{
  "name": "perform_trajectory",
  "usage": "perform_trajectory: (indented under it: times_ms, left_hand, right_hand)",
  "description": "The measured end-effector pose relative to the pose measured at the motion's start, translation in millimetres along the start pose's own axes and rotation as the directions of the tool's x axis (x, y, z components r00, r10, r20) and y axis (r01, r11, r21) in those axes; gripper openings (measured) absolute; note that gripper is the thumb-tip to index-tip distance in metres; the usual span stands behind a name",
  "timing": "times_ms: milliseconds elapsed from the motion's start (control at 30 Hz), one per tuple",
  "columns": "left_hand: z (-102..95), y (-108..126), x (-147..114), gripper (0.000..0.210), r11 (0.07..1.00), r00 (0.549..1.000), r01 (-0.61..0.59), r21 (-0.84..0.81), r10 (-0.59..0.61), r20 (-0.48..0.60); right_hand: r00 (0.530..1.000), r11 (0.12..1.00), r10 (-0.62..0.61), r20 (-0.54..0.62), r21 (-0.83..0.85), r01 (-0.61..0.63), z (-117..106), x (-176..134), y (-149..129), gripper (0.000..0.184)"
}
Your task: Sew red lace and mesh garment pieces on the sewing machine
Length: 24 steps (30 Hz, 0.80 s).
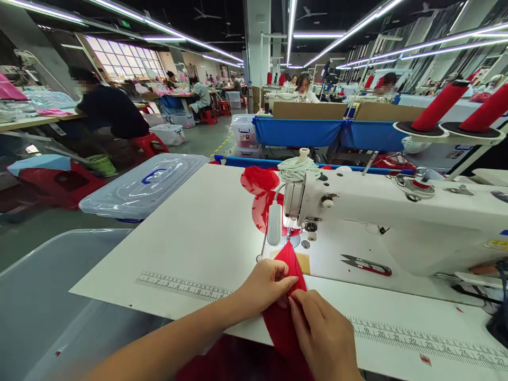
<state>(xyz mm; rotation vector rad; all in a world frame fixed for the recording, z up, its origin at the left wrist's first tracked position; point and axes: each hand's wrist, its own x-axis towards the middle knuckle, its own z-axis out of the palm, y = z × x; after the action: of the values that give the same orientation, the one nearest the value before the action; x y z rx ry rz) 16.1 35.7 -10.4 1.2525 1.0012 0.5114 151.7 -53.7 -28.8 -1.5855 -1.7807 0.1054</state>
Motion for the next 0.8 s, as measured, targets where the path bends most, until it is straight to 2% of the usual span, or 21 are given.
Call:
perform_trajectory:
  times_ms: [133, 233, 300, 400, 500, 533, 600, 633, 700, 800]
  left_hand:
    - [-2.7, -7.9, 3.9, 0.039, 0.998, 1.0, -0.008, -0.056, 0.01, 0.026]
    - [-3.7, -8.2, 4.7, 0.028, 0.995, 0.999, -0.019, -0.097, 0.023, 0.039]
    - [-3.7, -7.8, 5.6, 0.023, 0.993, 0.999, -0.029, -0.115, 0.034, 0.039]
    - [-3.8, -8.7, 5.5, 0.021, 0.99, 0.999, -0.049, -0.13, 0.051, 0.009]
    - [-4.8, -10.2, 1.8, 0.007, 0.987, 0.998, -0.061, -0.148, 0.057, -0.036]
    - [-5.3, -10.1, -0.1, 0.019, 0.987, 0.997, -0.071, -0.142, 0.065, -0.05]
    - [-6.6, -8.7, -4.2, 0.038, 0.991, 0.991, -0.118, -0.062, 0.113, -0.075]
    - [-7.3, -7.3, -6.2, 0.042, 0.989, 0.986, -0.147, 0.011, 0.147, -0.072]
    - [-8.4, -3.5, -9.4, 0.035, 0.967, 0.978, -0.198, 0.163, 0.206, -0.036]
    - [-8.3, 1.5, -12.7, 0.02, 0.949, 0.977, -0.208, 0.238, 0.212, 0.006]
  right_hand:
    - [0.97, 0.941, 0.225, 0.088, 0.239, -0.24, -4.4, 6.3, 8.8, 0.033]
    - [0.93, 0.898, 0.321, 0.179, 0.254, -0.359, -6.2, 14.1, 21.3, 0.036]
    - [0.935, 0.927, 0.29, 0.202, 0.184, -0.327, -4.2, 17.4, 29.1, 0.039]
    - [0.954, 0.971, 0.212, 0.213, 0.066, -0.231, -0.9, 16.4, 37.6, 0.035]
    - [0.969, 0.977, 0.196, 0.153, -0.116, -0.179, -2.5, 10.7, 41.8, 0.033]
    - [0.978, 0.973, 0.166, 0.128, -0.185, -0.141, -3.9, 8.7, 42.2, 0.035]
    - [0.991, 0.96, 0.051, 0.122, -0.28, -0.015, -7.0, 5.2, 42.2, 0.039]
    - [0.991, 0.949, -0.008, 0.131, -0.311, 0.049, -8.1, 3.8, 42.3, 0.039]
    - [0.984, 0.924, -0.088, 0.157, -0.357, 0.139, -9.0, 1.5, 44.4, 0.034]
    - [0.987, 0.897, -0.074, 0.14, -0.423, 0.127, -9.4, -0.7, 53.5, 0.029]
